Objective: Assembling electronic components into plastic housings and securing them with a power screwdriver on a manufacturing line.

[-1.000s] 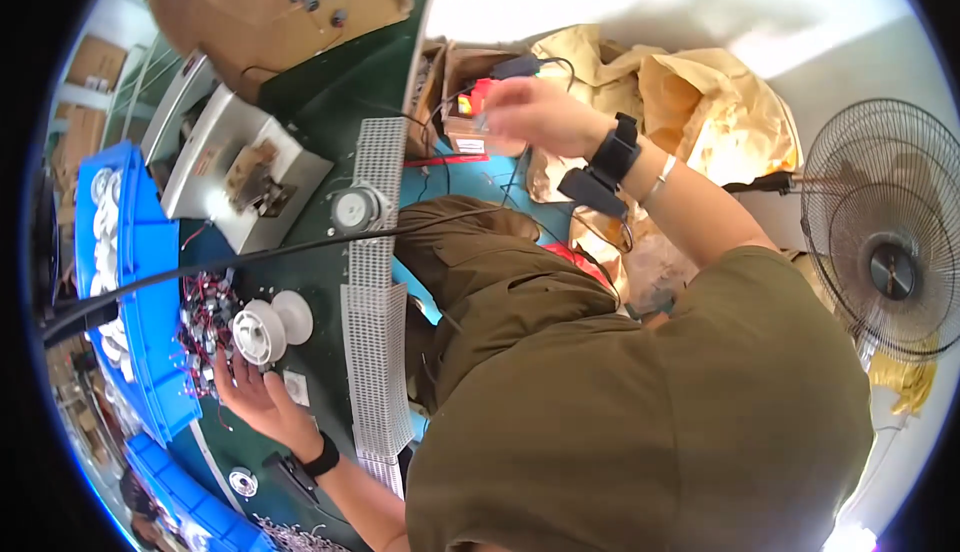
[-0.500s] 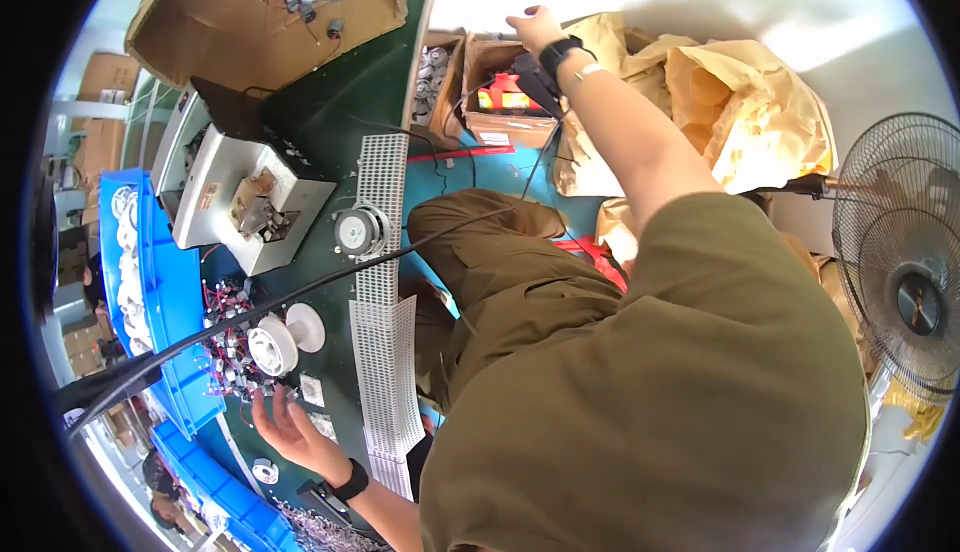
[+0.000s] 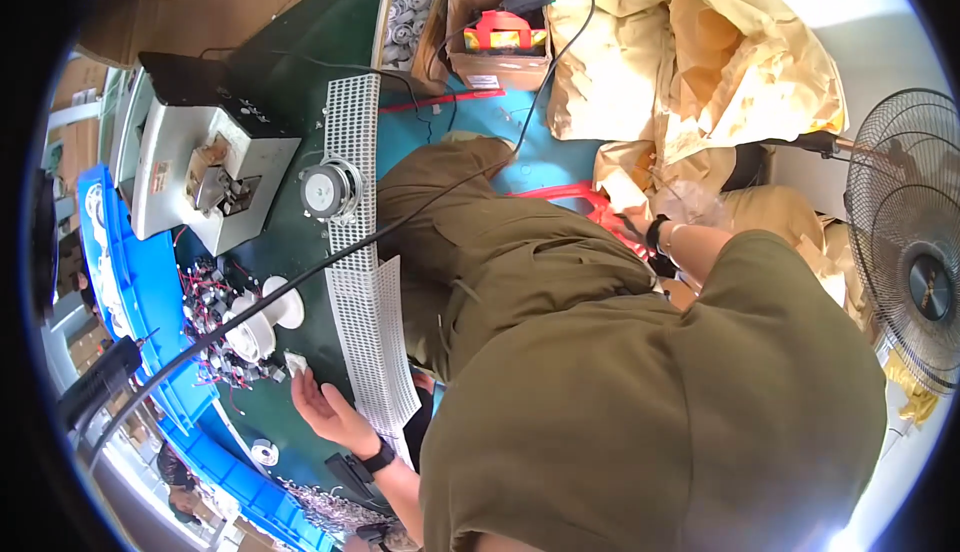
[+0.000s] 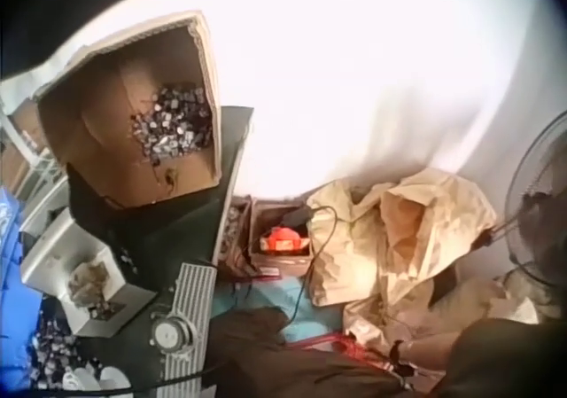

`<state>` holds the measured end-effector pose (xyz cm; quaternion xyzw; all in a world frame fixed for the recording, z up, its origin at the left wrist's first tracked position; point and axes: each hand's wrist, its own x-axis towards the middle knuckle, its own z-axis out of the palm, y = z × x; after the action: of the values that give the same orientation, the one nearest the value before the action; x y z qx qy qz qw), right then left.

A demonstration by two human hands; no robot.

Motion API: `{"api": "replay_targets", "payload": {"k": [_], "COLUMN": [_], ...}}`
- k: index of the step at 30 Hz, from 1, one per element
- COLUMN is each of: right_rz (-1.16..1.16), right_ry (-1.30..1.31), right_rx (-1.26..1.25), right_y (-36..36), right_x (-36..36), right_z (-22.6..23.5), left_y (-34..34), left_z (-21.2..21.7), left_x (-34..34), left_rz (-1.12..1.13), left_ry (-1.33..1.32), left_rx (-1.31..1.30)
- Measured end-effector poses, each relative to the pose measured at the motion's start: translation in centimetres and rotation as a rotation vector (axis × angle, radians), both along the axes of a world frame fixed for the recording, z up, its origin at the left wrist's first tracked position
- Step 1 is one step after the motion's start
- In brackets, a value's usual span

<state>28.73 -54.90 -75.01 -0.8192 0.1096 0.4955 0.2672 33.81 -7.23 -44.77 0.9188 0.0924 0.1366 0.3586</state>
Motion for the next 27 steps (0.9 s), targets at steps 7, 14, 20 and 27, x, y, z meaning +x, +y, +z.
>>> {"api": "replay_targets", "payload": {"k": [7,14,20,27], "right_rz": [-0.327,-0.615,-0.506,-0.738], "right_ry": [-0.074,-0.118,-0.191,0.595], "right_rx": [-0.087,-0.235,-0.396,0.299], "right_y": [1.2,6.1,9.8,3.0], "right_x": [-3.6,-2.5,-2.3,9.9], "right_z": [-3.5,-4.2,-5.9,-4.0], "left_y": [-0.8,0.2,-0.9,-1.3], "left_z": [0.2,-4.6,-2.7,0.1], "left_x": [-0.3,-2.5,-0.9,0.5], "left_rz": [-0.087,0.100,-0.024,-0.144], "left_ry": [-0.020,-0.007,-0.101,0.020], "left_rx": [0.226,0.214,0.409,0.331]}}
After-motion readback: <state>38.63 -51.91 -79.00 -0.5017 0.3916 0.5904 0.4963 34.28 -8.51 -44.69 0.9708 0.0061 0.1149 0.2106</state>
